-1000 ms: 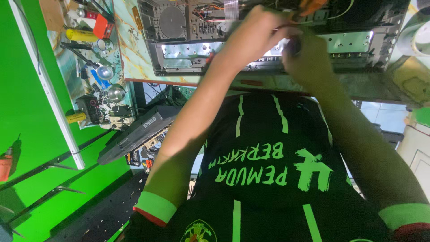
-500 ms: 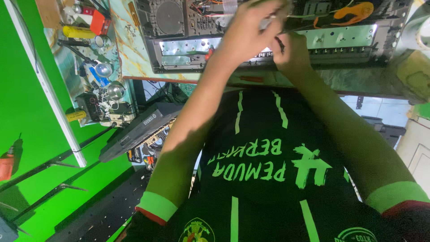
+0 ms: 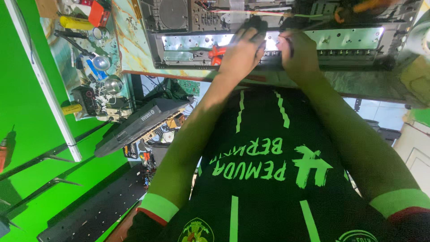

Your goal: The person works on the internal components of a musical keyboard using a screwdriver and pliers, removing parts and picking up small items from the floor.

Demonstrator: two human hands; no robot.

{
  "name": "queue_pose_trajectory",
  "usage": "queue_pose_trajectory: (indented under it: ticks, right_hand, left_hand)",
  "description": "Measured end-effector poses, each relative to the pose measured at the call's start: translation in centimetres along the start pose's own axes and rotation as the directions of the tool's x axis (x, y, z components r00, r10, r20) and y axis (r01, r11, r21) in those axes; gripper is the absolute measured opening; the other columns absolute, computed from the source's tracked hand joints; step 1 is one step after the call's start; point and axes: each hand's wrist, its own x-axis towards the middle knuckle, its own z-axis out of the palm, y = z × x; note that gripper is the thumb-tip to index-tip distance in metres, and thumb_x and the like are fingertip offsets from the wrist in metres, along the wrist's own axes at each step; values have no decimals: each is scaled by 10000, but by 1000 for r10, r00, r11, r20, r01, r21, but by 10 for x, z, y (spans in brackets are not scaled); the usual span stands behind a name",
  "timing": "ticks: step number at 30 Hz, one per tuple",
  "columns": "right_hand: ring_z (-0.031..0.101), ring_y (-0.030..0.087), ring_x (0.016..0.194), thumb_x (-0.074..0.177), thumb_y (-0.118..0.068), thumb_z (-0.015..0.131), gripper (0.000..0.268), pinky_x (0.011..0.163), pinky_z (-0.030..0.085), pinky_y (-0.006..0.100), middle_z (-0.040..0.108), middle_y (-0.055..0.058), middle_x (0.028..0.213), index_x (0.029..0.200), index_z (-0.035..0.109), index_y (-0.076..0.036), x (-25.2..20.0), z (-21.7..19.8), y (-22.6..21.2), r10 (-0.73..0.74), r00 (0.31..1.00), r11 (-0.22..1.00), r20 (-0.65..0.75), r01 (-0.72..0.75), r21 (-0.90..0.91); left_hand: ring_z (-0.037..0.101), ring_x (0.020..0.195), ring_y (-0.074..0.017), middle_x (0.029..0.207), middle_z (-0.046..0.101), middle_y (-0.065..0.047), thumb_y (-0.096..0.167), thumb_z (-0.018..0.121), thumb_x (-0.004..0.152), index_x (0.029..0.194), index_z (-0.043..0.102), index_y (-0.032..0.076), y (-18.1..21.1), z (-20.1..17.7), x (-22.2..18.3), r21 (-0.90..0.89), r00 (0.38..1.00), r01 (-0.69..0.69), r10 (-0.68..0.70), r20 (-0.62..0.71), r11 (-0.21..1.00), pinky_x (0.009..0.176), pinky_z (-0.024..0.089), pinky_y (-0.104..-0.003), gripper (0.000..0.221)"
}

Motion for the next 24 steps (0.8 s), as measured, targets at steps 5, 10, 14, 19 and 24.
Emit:
queue_pose_trajectory:
  ticks: [5,10,14,19,24]
  right_hand:
    - [762,255,954,1129,-39,596,85,819,595,387,739,172,1018,1166,633,27,-13,-1,-4,45,997,995,-59,-39,97]
    - [718,271,875,1120,-76,606,129,769,571,395,705,195,1017,1178,643,33,-14,-14,-12,70,998,998,2,-70,-9]
    - [688,313,843,1160,-114,590,150,756,551,432,686,209,1008,1145,651,21,-22,-37,-21,195,970,968,146,-167,-188]
    - [700,352,910,1131,-156,584,194,789,554,471,679,234,1035,1137,626,33,-32,-62,-25,231,957,957,176,-190,-221]
    - [698,366,890,1124,-152,556,186,770,558,479,679,238,1008,1171,637,8,-30,-59,-20,310,899,900,309,-174,-399]
  left_hand:
    - [666,1080,-381,1202,671,-174,148,652,908,1120,728,59,-4,22,7,86,998,-51,53,-30,995,1074,506,-474,243]
    - [674,1073,-400,1222,679,-179,92,658,872,1126,737,70,-8,32,15,94,1000,8,-9,13,996,944,527,-459,268]
    - [677,1091,-344,1219,686,-145,35,645,813,1156,724,96,-9,34,10,252,991,-131,137,-7,959,1007,518,-445,358]
    - [650,1111,-334,1147,691,-137,24,657,786,1120,726,43,-5,29,8,289,984,-176,176,29,941,1001,505,-432,342]
    - [648,1175,-333,1172,687,-142,29,665,819,1092,713,34,-5,23,15,345,975,-220,191,117,913,1035,496,-437,277]
